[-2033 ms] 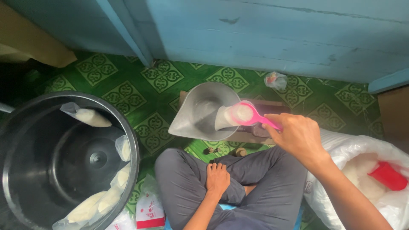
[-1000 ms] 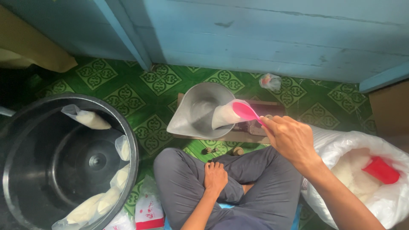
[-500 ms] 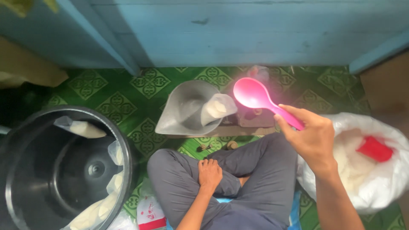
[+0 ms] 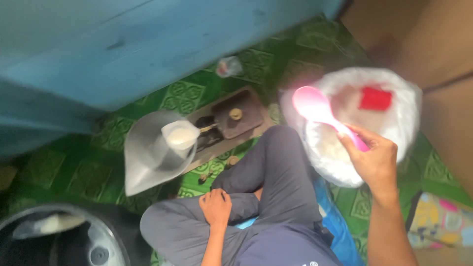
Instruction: The person packages white powder from a large sack into small plastic bags by scooping the powder into a cup, then pouring it from the cup into the bags. The powder is leveled in the cup with the scoop before being poured into the bags.
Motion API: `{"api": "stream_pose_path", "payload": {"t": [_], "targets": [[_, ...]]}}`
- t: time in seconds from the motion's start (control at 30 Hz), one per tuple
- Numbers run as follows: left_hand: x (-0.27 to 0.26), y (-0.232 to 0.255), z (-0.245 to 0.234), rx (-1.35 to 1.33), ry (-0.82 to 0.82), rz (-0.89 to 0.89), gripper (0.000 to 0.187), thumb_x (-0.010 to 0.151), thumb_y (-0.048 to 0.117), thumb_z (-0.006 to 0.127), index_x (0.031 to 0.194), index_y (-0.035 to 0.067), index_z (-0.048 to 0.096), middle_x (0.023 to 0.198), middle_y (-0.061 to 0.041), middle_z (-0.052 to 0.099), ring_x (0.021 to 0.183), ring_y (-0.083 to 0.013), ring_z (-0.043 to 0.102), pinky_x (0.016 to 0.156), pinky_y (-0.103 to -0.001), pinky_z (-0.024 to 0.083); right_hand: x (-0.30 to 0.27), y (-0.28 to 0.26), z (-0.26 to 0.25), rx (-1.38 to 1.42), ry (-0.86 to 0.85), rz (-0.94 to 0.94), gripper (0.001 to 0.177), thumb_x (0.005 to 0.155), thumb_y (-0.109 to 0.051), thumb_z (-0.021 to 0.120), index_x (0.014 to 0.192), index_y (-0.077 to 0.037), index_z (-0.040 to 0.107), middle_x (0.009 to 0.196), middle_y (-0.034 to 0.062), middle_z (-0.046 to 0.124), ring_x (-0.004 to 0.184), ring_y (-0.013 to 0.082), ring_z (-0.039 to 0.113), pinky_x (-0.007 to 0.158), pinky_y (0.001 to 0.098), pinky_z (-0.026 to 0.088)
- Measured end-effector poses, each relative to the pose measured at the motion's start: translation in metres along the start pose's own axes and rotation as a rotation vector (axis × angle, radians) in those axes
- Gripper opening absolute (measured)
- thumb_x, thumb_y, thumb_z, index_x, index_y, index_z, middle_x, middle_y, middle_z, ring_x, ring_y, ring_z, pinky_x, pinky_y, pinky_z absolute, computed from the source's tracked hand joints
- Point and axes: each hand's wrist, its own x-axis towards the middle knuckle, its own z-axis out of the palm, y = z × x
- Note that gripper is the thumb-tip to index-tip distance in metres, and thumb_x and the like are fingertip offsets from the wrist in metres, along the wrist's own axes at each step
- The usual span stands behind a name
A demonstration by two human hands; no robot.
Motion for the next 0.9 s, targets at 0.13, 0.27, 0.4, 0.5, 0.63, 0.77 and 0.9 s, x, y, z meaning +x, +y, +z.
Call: {"api": "stream_pose_path", "payload": {"t": [0.13, 0.27, 0.4, 0.5, 0.63, 0.77, 0.9], "targets": [[0.001, 0.004, 0.000, 0.028, -0.018, -0.022, 0.015, 0.081, 0.026, 0.058, 0.074, 0.021, 0.069, 0.072, 0.004, 0.065, 0.075, -0.0197, 0.061, 0.086, -0.037, 0.038, -0.005, 0.064, -0.020, -0.156, 0.100, 0.184, 0.029, 0.091, -0.022, 0.073, 0.118, -0.011, 0.073, 0.091, 0.0071, 0.071, 0.091, 0.0114, 0.067, 0.087, 0.0274, 0.048], [0.004, 0.010, -0.006, 0.102, -0.121, -0.058, 0.017, 0.085, 0.028, 0.057, 0.078, 0.023, 0.072, 0.073, 0.006, 0.067, 0.076, -0.0197, 0.062, 0.087, -0.037, 0.039, -0.013, 0.124, -0.019, -0.319, 0.030, 0.324, 0.036, 0.092, -0.026, 0.064, 0.126, -0.013, 0.068, 0.073, 0.0095, 0.073, 0.088, 0.0244, 0.071, 0.079, 0.0401, 0.050], [0.002, 0.010, 0.004, 0.124, -0.128, -0.061, 0.016, 0.081, 0.030, 0.059, 0.080, 0.026, 0.074, 0.073, 0.005, 0.069, 0.079, -0.0193, 0.063, 0.090, -0.037, 0.039, -0.020, 0.134, -0.003, -0.588, -0.187, 0.394, 0.032, 0.091, -0.025, 0.056, 0.121, -0.024, 0.065, 0.079, 0.0186, 0.071, 0.079, 0.0461, 0.066, 0.068, 0.0531, 0.050], [0.002, 0.012, 0.006, 0.209, -0.265, -0.105, 0.022, 0.088, 0.035, 0.055, 0.086, 0.026, 0.075, 0.084, 0.008, 0.072, 0.090, -0.0149, 0.065, 0.095, -0.037, 0.038, -0.016, 0.136, 0.018, -0.574, -0.349, 0.474, 0.034, 0.097, -0.028, 0.044, 0.125, -0.024, 0.062, 0.093, 0.0183, 0.072, 0.090, 0.0458, 0.066, 0.072, 0.0548, 0.050], [0.004, 0.014, 0.005, 0.243, -0.324, -0.128, 0.023, 0.089, 0.037, 0.055, 0.088, 0.026, 0.075, 0.083, 0.009, 0.071, 0.091, -0.0126, 0.065, 0.096, -0.035, 0.038, -0.005, 0.157, 0.051, -0.502, -0.371, 0.419, 0.040, 0.097, -0.022, 0.043, 0.135, -0.012, 0.051, 0.093, 0.0245, 0.069, 0.089, 0.0502, 0.063, 0.074, 0.0589, 0.049], [0.003, 0.013, 0.009, 0.278, -0.375, -0.143, 0.024, 0.091, 0.038, 0.054, 0.091, 0.027, 0.076, 0.091, 0.010, 0.072, 0.094, -0.0121, 0.065, 0.098, -0.036, 0.039, 0.013, 0.156, 0.068, -0.463, -0.374, 0.367, 0.037, 0.098, -0.017, 0.042, 0.135, -0.015, 0.049, 0.086, 0.0200, 0.068, 0.078, 0.0462, 0.064, 0.067, 0.0543, 0.049], [0.001, 0.013, 0.011, 0.281, -0.312, -0.125, 0.024, 0.090, 0.037, 0.054, 0.088, 0.027, 0.076, 0.089, 0.011, 0.072, 0.092, -0.0117, 0.065, 0.096, -0.035, 0.039, 0.021, 0.151, 0.065, -0.458, -0.370, 0.344, 0.033, 0.101, -0.018, 0.041, 0.132, -0.012, 0.050, 0.077, 0.0177, 0.066, 0.068, 0.0448, 0.061, 0.058, 0.0513, 0.047]]}}
